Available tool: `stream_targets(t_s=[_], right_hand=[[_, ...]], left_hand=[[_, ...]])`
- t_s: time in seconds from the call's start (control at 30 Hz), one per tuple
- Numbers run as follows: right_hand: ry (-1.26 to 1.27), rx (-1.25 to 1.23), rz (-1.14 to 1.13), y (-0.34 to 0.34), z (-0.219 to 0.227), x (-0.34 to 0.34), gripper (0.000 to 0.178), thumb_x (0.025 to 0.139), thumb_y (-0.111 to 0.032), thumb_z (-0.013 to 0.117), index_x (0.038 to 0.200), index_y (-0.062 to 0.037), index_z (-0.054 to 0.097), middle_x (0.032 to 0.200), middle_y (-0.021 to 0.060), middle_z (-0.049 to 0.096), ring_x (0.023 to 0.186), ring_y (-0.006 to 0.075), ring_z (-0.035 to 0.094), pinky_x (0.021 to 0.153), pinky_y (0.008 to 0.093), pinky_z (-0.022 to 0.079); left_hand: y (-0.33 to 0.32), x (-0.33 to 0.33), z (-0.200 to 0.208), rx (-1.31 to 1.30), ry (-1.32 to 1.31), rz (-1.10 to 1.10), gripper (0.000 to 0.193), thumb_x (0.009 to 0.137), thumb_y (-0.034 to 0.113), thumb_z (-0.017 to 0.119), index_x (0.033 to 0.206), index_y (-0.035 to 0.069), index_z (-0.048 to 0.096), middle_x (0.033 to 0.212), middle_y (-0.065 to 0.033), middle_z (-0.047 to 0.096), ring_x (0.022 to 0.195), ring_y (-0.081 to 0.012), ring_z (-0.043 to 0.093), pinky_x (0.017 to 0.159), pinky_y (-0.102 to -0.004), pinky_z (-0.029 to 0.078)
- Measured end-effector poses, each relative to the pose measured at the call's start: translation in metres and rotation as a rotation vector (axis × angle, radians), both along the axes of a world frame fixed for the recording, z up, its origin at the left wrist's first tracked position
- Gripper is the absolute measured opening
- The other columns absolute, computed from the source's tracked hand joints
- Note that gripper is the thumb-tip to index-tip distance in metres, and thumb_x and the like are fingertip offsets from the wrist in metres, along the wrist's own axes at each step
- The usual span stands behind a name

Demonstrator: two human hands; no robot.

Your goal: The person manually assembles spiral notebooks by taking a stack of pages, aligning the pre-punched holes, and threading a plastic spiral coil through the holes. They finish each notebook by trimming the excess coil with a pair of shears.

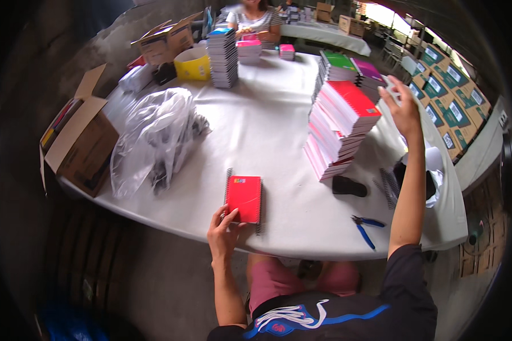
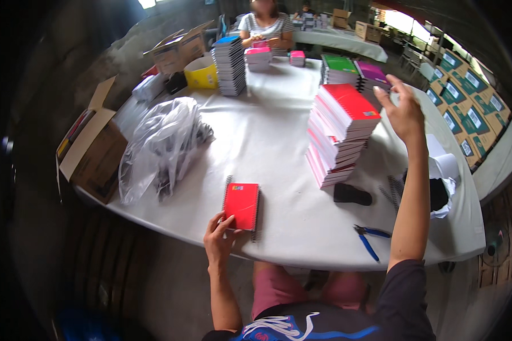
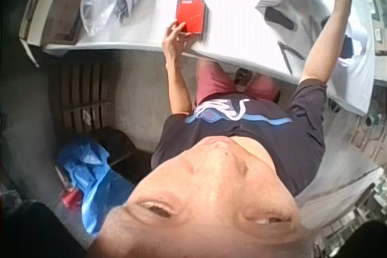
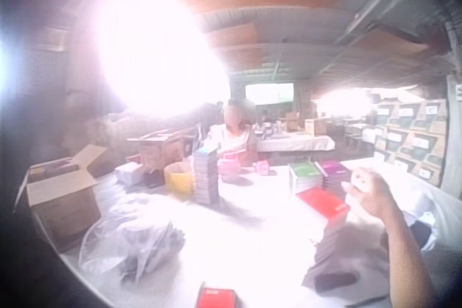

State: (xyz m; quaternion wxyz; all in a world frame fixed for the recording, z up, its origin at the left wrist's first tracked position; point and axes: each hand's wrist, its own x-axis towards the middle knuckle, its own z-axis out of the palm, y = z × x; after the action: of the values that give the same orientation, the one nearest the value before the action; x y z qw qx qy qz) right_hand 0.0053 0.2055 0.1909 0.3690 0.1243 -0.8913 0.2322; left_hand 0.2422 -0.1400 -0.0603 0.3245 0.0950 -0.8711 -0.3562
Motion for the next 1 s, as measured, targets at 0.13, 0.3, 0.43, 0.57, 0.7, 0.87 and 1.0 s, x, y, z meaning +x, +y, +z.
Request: stream_targets(t_s=[0.13,0.3,0.43,0.57,0.7,0.87,1.0], right_hand=[[-0.644,-0.082,0.239,0.001,-0.010,-0.031,0.065,0.074,-0.059,0.068,0.104,-0.0013,0.065,0.090,0.0113,0.066,0.082,0.0217,0.062,0.078,0.0321,0.047],[-0.591,0.033,0.124,0.001,-0.004,-0.027,0.057,0.066,-0.052,0.078,0.097,-0.0048,0.067,0.091,0.0127,0.069,0.084,0.0244,0.064,0.079,0.0341,0.048],[-0.293,0.123,-0.119,-0.022,0.001,0.003,0.059,0.069,-0.045,0.078,0.109,-0.0062,0.059,0.098,0.0150,0.067,0.092,0.0321,0.064,0.080,0.0421,0.049],[-0.018,-0.416,0.261,-0.037,-0.009,0.070,0.039,0.074,-0.028,0.078,0.093,-0.0032,0.053,0.088,0.0156,0.064,0.077,0.0314,0.065,0.066,0.0364,0.049],[-0.121,-0.160,0.647,-0.050,-0.085,0.153,0.041,0.072,-0.006,0.078,0.102,-0.0025,0.050,0.093,0.0091,0.063,0.076,0.0183,0.058,0.072,0.0304,0.048],[-0.708,-0.534,0.555,0.025,-0.137,0.136,0.058,0.077,-0.022,0.074,0.127,-0.0062,0.048,0.129,0.0165,0.050,0.118,0.0321,0.050,0.093,0.0363,0.045],[-0.491,0.227,-0.342,0.092,-0.191,0.084,0.047,0.081,-0.032,0.067,0.119,-0.0066,0.054,0.122,0.0158,0.052,0.111,0.0316,0.052,0.093,0.0448,0.043]], left_hand=[[-0.004,0.002,0.001,-0.046,0.000,0.007,0.048,0.061,0.015,0.082,0.107,0.014,0.067,0.117,-0.0086,0.059,0.096,-0.0264,0.062,0.079,-0.0356,0.053],[-0.001,0.007,0.008,-0.134,-0.056,0.029,0.058,0.062,0.022,0.083,0.116,0.015,0.062,0.130,-0.0131,0.047,0.111,-0.0311,0.054,0.091,-0.0401,0.046],[0.023,0.006,0.054,-0.188,0.140,0.103,0.065,0.063,0.030,0.084,0.121,0.015,0.059,0.137,-0.0148,0.039,0.121,-0.0340,0.045,0.097,-0.0452,0.040],[0.079,-0.013,0.107,0.168,0.377,-0.076,0.062,0.081,0.023,0.073,0.133,0.004,0.046,0.138,-0.0140,0.039,0.125,-0.0282,0.043,0.100,-0.0405,0.038],[0.144,-0.034,0.123,1.235,0.291,-0.600,0.047,0.092,0.013,0.059,0.132,0.001,0.038,0.128,-0.0160,0.050,0.115,-0.0212,0.051,0.094,-0.0304,0.040],[0.131,-0.030,0.098,0.190,-0.127,-0.471,0.014,0.089,0.011,0.058,0.102,0.008,0.057,0.096,-0.0054,0.064,0.095,-0.0220,0.060,0.092,-0.0415,0.037],[0.146,-0.035,0.060,-0.661,-0.424,-0.386,0.011,0.086,0.023,0.058,0.095,0.016,0.059,0.100,0.0011,0.059,0.116,-0.0222,0.048,0.095,-0.0747,0.007]])
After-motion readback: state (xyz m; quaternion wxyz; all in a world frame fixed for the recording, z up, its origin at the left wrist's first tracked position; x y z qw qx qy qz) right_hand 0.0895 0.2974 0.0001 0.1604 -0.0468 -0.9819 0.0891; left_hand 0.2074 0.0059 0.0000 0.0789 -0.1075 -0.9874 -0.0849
